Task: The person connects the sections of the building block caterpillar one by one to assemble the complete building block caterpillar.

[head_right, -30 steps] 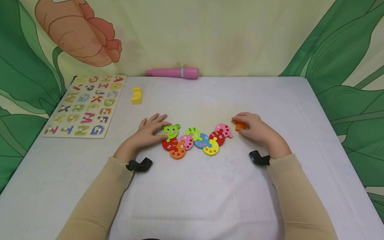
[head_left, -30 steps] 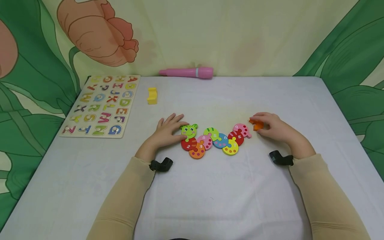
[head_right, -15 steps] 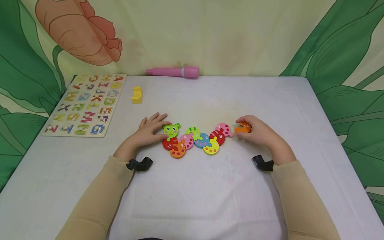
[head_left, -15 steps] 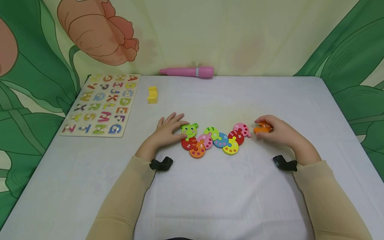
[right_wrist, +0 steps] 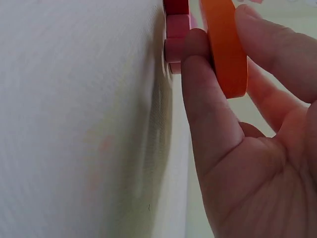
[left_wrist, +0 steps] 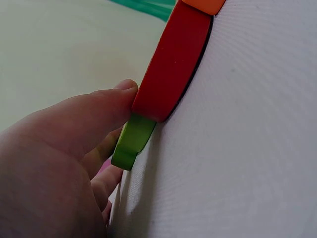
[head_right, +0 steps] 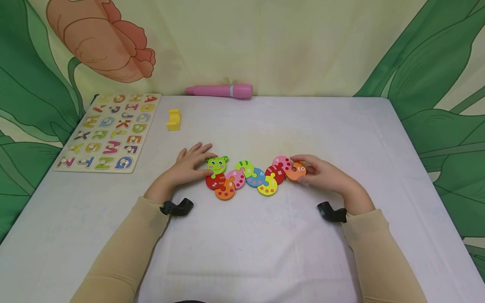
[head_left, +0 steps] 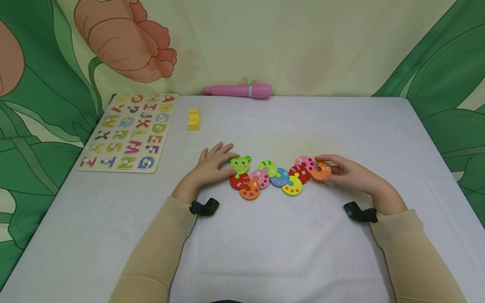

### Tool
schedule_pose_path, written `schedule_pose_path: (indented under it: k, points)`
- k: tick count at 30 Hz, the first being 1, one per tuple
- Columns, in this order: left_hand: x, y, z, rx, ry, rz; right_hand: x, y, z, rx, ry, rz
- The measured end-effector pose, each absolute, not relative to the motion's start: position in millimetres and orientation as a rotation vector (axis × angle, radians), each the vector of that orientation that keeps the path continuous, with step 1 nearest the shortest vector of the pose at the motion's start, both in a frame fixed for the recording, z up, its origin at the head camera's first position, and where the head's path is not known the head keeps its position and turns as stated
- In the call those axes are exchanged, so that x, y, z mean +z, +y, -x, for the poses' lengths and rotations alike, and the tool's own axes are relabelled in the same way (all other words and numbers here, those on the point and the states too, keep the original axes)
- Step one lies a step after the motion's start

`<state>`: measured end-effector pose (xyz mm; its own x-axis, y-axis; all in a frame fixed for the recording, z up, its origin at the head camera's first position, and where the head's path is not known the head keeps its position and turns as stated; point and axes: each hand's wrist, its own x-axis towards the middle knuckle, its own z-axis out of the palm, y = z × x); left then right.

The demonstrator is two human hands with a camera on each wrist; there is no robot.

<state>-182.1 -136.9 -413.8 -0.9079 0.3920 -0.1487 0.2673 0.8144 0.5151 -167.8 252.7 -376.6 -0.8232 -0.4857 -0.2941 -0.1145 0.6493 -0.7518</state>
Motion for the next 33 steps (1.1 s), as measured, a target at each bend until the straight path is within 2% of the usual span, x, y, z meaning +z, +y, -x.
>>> schedule_pose_path:
  k: [33]
  points:
    - [-412.7,-137.8,179.6,0.734,2.745,-0.513,-393.3,255.6,168.4,-0.924,2.581,0.519]
